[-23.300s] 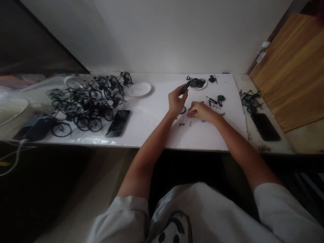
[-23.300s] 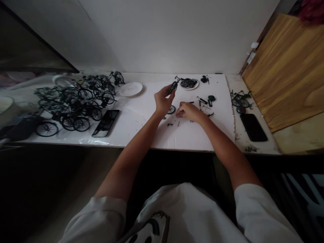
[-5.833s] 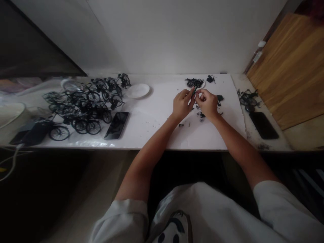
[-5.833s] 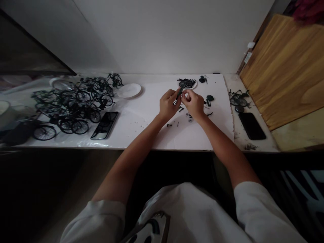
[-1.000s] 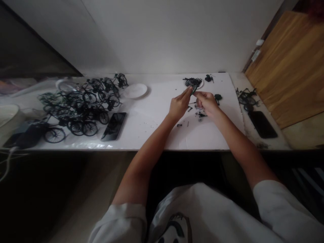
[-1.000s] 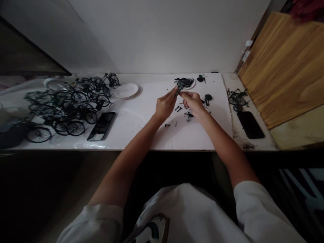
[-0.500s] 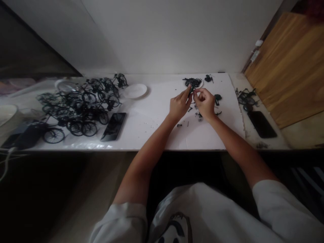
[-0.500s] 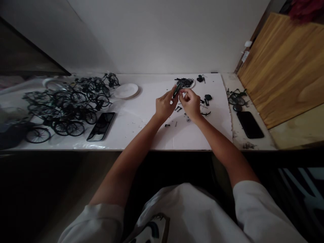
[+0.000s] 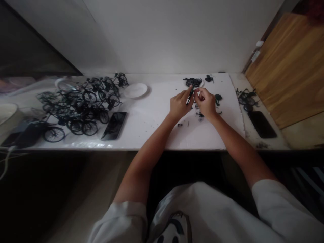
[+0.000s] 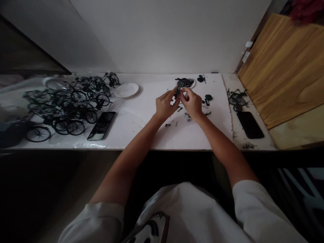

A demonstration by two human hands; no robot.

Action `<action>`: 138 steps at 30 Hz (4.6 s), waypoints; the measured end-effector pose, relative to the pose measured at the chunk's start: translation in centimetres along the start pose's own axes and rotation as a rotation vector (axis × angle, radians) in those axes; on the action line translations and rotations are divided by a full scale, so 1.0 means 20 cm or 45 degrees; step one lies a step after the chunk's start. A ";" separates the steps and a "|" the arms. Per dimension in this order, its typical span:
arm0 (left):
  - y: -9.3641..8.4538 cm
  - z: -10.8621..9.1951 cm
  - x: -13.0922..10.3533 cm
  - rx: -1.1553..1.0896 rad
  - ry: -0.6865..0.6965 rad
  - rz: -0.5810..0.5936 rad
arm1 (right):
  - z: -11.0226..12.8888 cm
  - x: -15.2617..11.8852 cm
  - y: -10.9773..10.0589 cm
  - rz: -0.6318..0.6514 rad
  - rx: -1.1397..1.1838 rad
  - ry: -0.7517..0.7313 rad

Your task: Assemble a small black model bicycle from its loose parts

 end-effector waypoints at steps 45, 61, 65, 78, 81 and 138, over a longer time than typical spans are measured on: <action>-0.04 -0.02 0.00 -0.017 0.025 -0.120 | 0.05 -0.01 -0.02 0.047 0.206 0.174; 0.00 0.00 0.00 -0.095 -0.038 0.010 | 0.00 0.01 0.02 0.190 0.085 0.052; -0.01 -0.01 0.00 -0.102 0.014 0.008 | 0.00 0.01 0.02 0.190 0.128 0.067; 0.00 0.00 -0.01 -0.092 0.079 -0.023 | 0.01 0.01 0.03 0.194 0.237 0.175; 0.01 0.02 -0.01 -0.071 0.093 -0.029 | 0.02 0.00 0.03 0.184 0.242 0.182; -0.04 -0.03 -0.01 -0.249 0.078 -0.152 | 0.01 0.01 0.03 0.069 -0.313 -0.246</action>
Point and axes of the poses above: each hand's wrist, its own x-axis towards the middle knuckle, its own y-axis out of the palm, z = x × y, the point moved 6 cm from there along x, towards the middle knuckle, and after that the axes turned 3 degrees about -x, right-handed, at the moved point
